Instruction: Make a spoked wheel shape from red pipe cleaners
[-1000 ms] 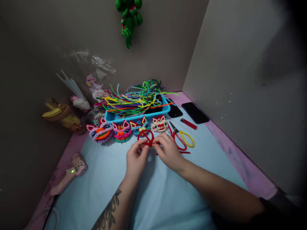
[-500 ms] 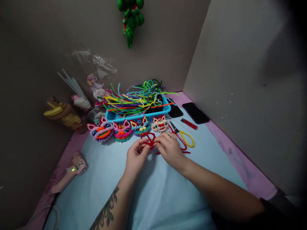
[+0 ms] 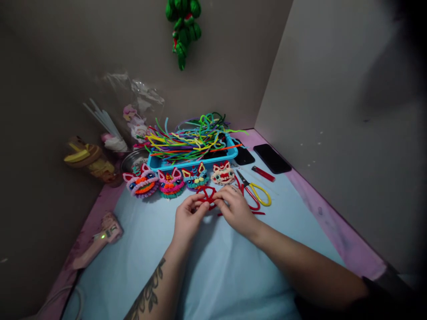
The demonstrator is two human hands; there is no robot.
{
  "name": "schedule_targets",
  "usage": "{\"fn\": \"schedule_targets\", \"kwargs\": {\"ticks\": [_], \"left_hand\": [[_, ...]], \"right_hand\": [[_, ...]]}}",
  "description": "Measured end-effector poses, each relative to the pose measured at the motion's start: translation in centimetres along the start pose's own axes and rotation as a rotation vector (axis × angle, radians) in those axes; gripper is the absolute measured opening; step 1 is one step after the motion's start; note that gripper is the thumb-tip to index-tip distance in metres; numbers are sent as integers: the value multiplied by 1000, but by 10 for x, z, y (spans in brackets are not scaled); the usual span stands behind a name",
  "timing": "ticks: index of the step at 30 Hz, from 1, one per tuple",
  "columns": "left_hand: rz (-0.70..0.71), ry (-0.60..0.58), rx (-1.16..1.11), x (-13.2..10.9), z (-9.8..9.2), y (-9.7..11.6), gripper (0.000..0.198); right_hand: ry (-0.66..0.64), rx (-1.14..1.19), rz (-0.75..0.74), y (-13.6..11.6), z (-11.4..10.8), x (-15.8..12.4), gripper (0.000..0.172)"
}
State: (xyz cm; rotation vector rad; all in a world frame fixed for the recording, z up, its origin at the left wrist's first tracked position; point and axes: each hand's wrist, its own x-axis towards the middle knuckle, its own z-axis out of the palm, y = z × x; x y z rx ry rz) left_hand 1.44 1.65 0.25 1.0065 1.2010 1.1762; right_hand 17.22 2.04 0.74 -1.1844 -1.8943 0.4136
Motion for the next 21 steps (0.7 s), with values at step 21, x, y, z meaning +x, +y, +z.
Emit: {"fn": "schedule_targets", "kwargs": {"ticks": [21], "left_hand": [[-17, 223, -121, 7, -10, 9, 37]], "right_hand": [[64, -198, -108, 20, -16, 7, 23]]}}
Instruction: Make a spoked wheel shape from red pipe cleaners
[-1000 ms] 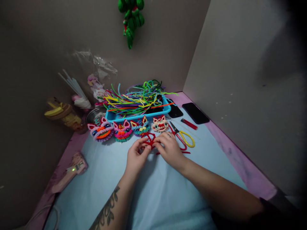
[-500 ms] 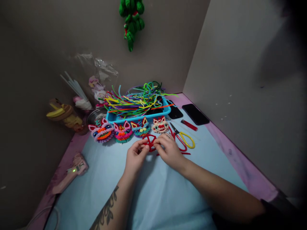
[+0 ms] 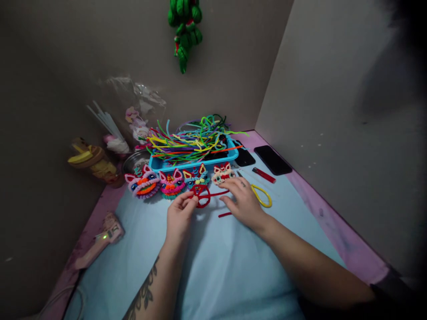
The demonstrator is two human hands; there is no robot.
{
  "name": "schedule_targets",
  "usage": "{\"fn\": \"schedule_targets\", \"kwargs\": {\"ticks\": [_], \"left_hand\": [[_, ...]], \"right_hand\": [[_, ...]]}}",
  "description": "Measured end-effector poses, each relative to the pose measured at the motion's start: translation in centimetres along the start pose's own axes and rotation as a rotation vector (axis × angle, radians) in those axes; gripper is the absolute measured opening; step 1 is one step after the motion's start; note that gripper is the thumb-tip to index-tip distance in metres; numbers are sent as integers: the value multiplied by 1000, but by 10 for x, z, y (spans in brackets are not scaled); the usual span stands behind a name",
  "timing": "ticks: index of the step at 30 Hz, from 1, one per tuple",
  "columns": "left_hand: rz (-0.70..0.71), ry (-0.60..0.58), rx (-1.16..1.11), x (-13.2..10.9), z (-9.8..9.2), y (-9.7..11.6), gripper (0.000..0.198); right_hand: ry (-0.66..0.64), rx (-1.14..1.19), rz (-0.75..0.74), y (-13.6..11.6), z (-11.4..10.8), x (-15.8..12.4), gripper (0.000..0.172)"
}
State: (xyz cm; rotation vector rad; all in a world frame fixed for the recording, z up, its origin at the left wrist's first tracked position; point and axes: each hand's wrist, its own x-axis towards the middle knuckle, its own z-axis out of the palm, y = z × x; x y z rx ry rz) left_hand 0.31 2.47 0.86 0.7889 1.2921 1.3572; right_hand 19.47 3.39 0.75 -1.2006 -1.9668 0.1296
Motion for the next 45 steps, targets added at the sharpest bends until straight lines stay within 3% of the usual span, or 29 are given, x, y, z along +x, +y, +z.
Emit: {"fn": "schedule_targets", "kwargs": {"ticks": [8, 14, 18, 25, 27, 32, 34, 37, 42, 45], "left_hand": [[-55, 35, -166, 6, -6, 8, 40], [-95, 26, -292, 9, -7, 9, 38], [-101, 32, -321, 9, -9, 14, 36], [-153, -70, -407, 7, -9, 16, 31], [-157, -78, -388, 6, -8, 14, 32], [-178, -63, -282, 2, -3, 7, 36], [-176, -67, -309, 1, -2, 7, 38], [-140, -73, -400, 2, -4, 11, 38], [-144, -69, -433, 3, -8, 14, 39], [-147, -87, -431, 3, -8, 12, 37]], "right_hand": [[81, -55, 66, 25, -7, 6, 14], [-72, 131, -33, 21, -8, 3, 18], [-76, 52, -32, 23, -8, 3, 16], [-149, -51, 23, 29, -4, 5, 18], [-93, -69, 44, 33, -6, 5, 19], [282, -115, 136, 43, -21, 7, 18], [313, -98, 128, 44, -23, 8, 16], [209, -28, 76, 40, -19, 8, 14], [-163, -21, 65, 35, -3, 6, 27], [-235, -80, 109, 38, 5, 6, 29]]}}
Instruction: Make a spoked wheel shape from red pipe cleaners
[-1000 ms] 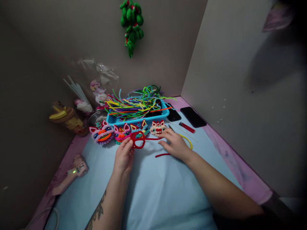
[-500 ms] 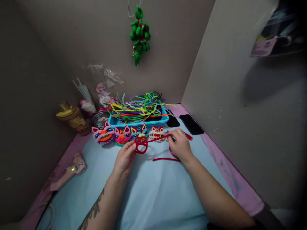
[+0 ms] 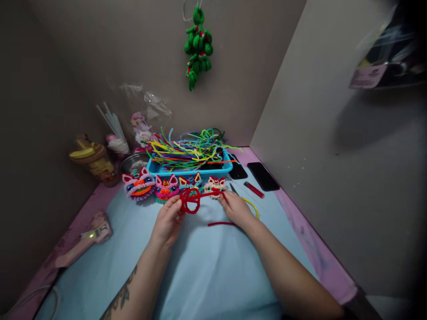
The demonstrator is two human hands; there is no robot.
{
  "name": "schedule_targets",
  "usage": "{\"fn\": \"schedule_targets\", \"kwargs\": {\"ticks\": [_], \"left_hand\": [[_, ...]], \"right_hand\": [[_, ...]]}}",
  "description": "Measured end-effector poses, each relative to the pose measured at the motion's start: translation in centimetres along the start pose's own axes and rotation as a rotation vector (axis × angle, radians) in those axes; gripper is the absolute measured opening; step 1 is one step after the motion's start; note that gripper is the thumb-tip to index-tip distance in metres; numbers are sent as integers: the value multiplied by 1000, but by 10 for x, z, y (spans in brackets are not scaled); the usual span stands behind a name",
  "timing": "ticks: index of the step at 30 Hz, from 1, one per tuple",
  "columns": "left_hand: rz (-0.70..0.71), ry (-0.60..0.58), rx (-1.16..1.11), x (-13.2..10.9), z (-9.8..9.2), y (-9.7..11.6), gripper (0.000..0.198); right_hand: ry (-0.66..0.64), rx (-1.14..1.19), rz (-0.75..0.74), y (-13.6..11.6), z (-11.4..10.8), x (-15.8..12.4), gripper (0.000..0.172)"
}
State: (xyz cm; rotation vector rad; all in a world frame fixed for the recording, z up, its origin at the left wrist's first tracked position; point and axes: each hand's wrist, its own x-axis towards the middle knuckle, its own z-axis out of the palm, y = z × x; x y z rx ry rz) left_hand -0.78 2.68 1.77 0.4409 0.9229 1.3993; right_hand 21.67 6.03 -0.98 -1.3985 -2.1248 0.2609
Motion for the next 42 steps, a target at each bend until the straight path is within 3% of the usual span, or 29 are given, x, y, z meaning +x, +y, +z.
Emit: {"fn": "schedule_targets", "kwargs": {"ticks": [8, 13, 17, 20, 27, 29, 33, 38, 42], "left_hand": [[-15, 12, -33, -1, 2, -1, 36], [27, 85, -4, 1, 2, 1, 39], [48, 148, -23, 3, 1, 3, 41], [68, 160, -44, 5, 0, 5, 41], [53, 209, 102, 4, 0, 0, 44], [48, 196, 167, 2, 2, -3, 44], [1, 145, 244, 0, 5, -10, 42], [-24, 62, 194, -1, 6, -12, 40], [-50, -1, 110, -3, 6, -11, 40]], "right_hand": [[70, -47, 74, 6, 1, 2, 27], [185, 114, 51, -2, -8, -3, 12], [182, 216, 98, -3, -13, -5, 22], [184, 253, 123, -1, -17, -5, 18], [438, 460, 105, -16, -30, -8, 8], [450, 650, 140, -24, -27, -11, 5], [338, 988, 180, -36, -12, -16, 7], [285, 1049, 199, -41, -3, -18, 7], [333, 1096, 244, -38, -3, -17, 7]]}}
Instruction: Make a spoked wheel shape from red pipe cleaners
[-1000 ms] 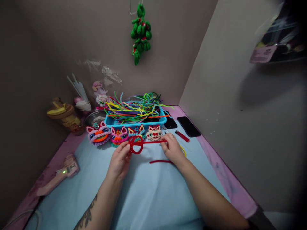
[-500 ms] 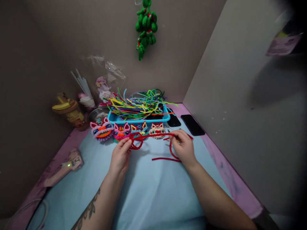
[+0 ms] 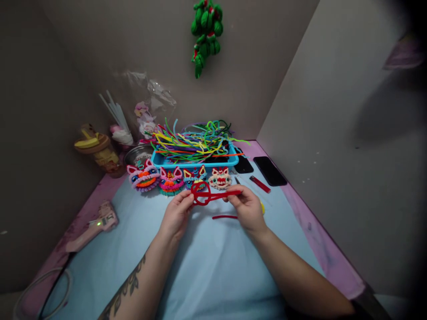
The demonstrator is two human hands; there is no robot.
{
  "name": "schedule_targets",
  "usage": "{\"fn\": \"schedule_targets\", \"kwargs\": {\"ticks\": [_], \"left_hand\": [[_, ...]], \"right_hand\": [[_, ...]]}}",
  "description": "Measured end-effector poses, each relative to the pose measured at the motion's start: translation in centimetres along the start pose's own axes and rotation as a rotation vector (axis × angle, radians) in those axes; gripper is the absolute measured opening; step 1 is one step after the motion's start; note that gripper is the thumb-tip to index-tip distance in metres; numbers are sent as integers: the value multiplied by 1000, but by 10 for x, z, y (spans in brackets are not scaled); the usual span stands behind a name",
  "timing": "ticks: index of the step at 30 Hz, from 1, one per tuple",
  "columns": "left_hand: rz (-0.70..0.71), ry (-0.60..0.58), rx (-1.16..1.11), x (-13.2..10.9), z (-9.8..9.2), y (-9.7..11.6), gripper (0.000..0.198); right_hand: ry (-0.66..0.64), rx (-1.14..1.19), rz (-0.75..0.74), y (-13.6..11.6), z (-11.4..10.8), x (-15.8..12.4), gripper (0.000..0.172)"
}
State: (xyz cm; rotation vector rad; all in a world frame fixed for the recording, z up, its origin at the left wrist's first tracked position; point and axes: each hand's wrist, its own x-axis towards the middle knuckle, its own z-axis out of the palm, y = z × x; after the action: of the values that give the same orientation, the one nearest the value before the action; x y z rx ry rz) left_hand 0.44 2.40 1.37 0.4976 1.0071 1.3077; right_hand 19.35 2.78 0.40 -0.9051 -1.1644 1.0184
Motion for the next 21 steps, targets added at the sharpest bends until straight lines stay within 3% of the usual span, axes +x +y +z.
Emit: {"fn": "schedule_targets", "kwargs": {"ticks": [7, 15, 21], "left_hand": [[23, -3, 9, -3, 1, 2, 36], [112, 80, 66, -2, -3, 3, 39], [206, 75, 115, 0, -7, 0, 40]], "right_hand": [[215, 140, 98, 6, -7, 10, 18], [244, 177, 113, 8, -12, 15, 19], [269, 147, 91, 7, -14, 17, 17]]}}
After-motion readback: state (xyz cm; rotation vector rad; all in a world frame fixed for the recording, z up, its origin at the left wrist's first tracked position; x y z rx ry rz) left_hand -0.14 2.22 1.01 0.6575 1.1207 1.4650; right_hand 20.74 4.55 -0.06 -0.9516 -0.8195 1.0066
